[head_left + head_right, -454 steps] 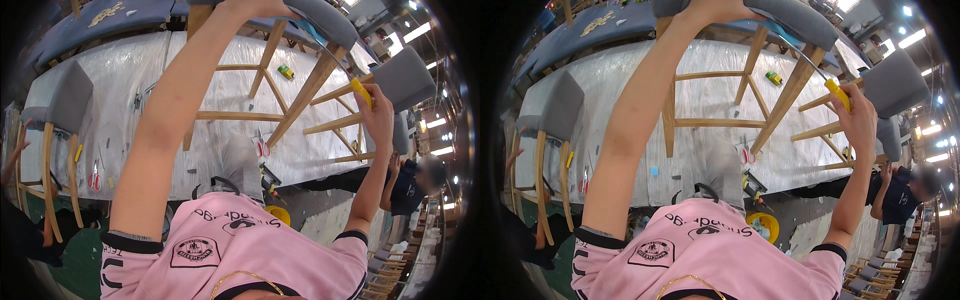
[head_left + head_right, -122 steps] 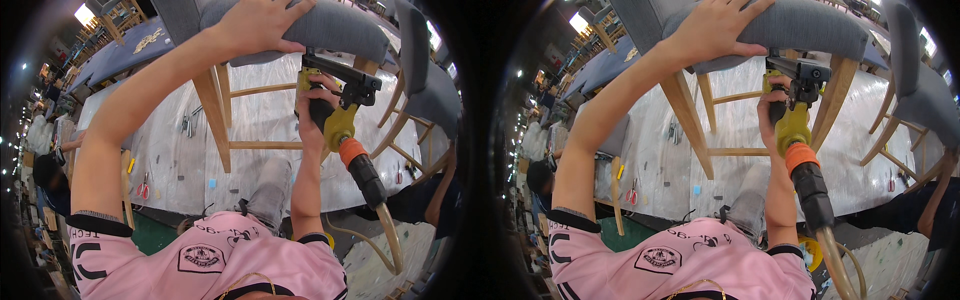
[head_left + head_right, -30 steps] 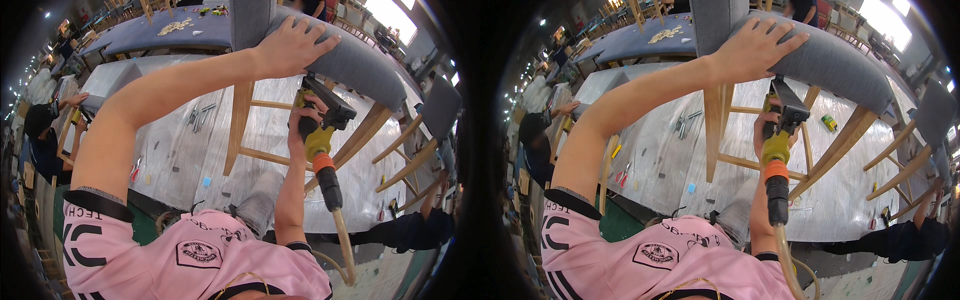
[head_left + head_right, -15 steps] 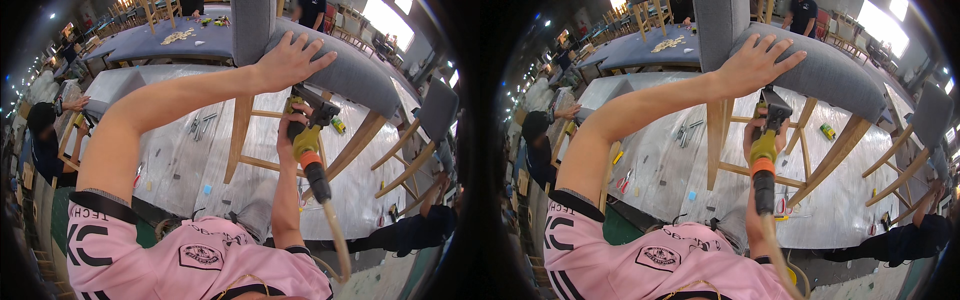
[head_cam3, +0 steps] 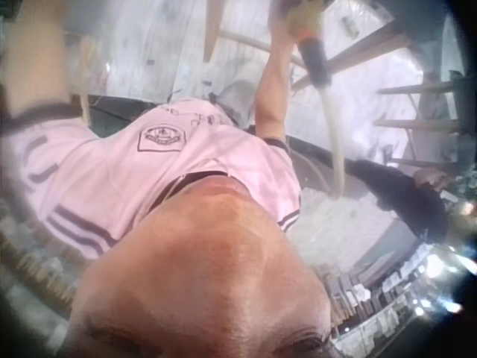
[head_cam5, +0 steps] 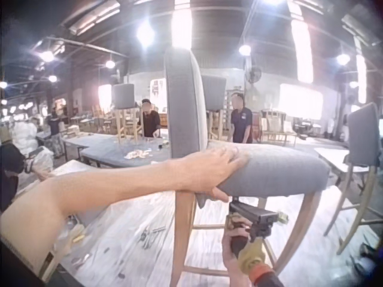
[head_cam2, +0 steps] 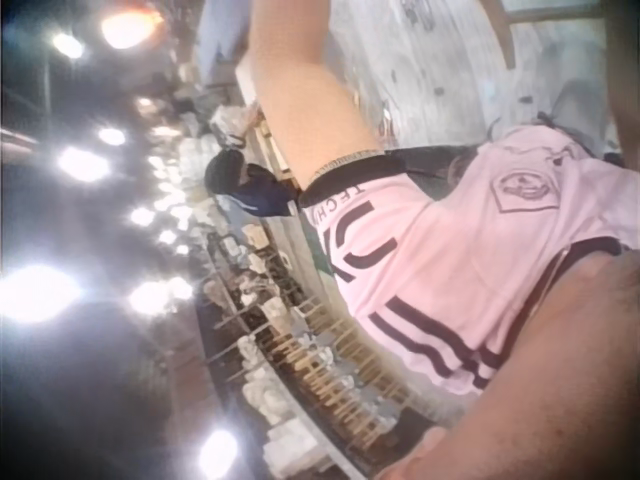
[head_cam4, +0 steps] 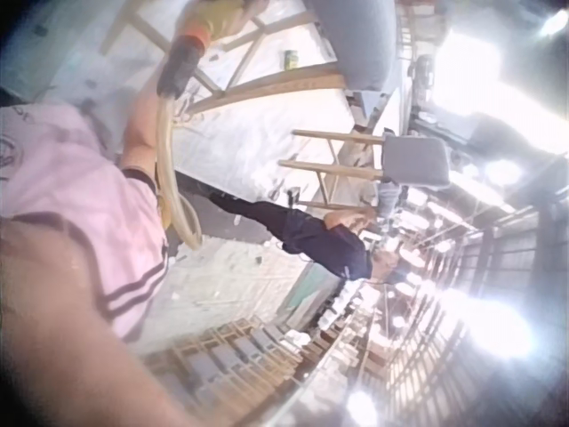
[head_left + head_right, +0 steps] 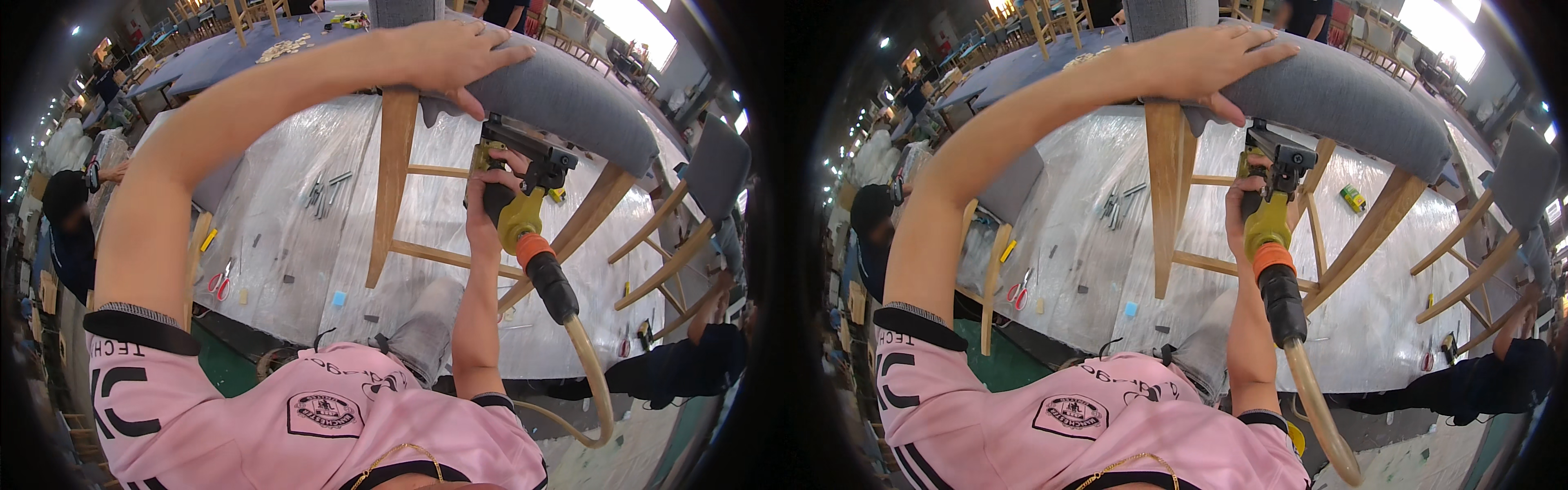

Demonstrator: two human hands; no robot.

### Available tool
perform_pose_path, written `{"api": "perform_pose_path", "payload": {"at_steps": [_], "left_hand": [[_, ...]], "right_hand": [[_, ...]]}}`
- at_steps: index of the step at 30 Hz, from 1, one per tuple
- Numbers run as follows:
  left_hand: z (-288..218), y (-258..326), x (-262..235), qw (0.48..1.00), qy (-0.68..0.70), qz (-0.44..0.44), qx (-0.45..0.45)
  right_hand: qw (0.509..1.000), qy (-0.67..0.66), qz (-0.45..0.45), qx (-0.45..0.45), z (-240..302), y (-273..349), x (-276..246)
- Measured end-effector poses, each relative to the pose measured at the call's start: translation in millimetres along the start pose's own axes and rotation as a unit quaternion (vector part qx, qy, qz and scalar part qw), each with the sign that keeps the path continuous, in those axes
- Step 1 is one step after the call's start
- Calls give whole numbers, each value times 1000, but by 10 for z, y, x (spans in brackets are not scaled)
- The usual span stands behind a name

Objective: The person upholsters a wooden chair by stretching gray fabric over the seat, using a staple gun to secure the fabric, and trimming excess material with scissors. The person repeatedly adjusts and smooths the fabric to ensure a tight fit.

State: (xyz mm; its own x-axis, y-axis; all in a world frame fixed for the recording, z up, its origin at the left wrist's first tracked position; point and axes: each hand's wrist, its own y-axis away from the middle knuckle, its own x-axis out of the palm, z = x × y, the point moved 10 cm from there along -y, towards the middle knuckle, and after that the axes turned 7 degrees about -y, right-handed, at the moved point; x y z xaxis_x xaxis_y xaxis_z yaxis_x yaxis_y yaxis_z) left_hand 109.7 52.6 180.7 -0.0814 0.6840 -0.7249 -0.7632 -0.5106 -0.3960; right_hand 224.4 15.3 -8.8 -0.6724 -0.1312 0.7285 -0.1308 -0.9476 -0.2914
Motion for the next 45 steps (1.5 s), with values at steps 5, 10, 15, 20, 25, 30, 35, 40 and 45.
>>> {"api": "perform_pose_path", "payload": {"at_steps": [5, 10, 15, 20, 25, 30, 35, 40, 45], "left_hand": [[-246, 188, -28, 990, -83, -84, -74], [-297, 239, -40, 985, -108, -89, -99], [-308, 236, -30, 980, -139, -104, -100], [-318, 246, -43, 979, -144, -107, -94], [-272, 181, -134, 987, -138, -45, -60], [19, 354, -149, 993, -85, -41, -72], [-64, 422, -102, 991, -70, -67, -95], [-105, 402, -87, 989, -82, -59, -108], [-61, 438, -68, 994, -60, 20, -85]], "right_hand": [[1000, -21, 10, 2, -84, 57, -95], [930, 265, 118, -226, 90, 180, 238], [892, 311, 110, -310, 297, 275, 453], [999, 43, 20, -21, -106, 172, 344], [923, 274, 93, -254, 146, 145, 451], [848, 390, 132, -334, 332, 328, 691], [959, 228, 82, -144, 15, 192, 331], [841, 400, 127, -343, 165, 304, 697], [802, 396, 164, -417, 310, 446, 988]]}}
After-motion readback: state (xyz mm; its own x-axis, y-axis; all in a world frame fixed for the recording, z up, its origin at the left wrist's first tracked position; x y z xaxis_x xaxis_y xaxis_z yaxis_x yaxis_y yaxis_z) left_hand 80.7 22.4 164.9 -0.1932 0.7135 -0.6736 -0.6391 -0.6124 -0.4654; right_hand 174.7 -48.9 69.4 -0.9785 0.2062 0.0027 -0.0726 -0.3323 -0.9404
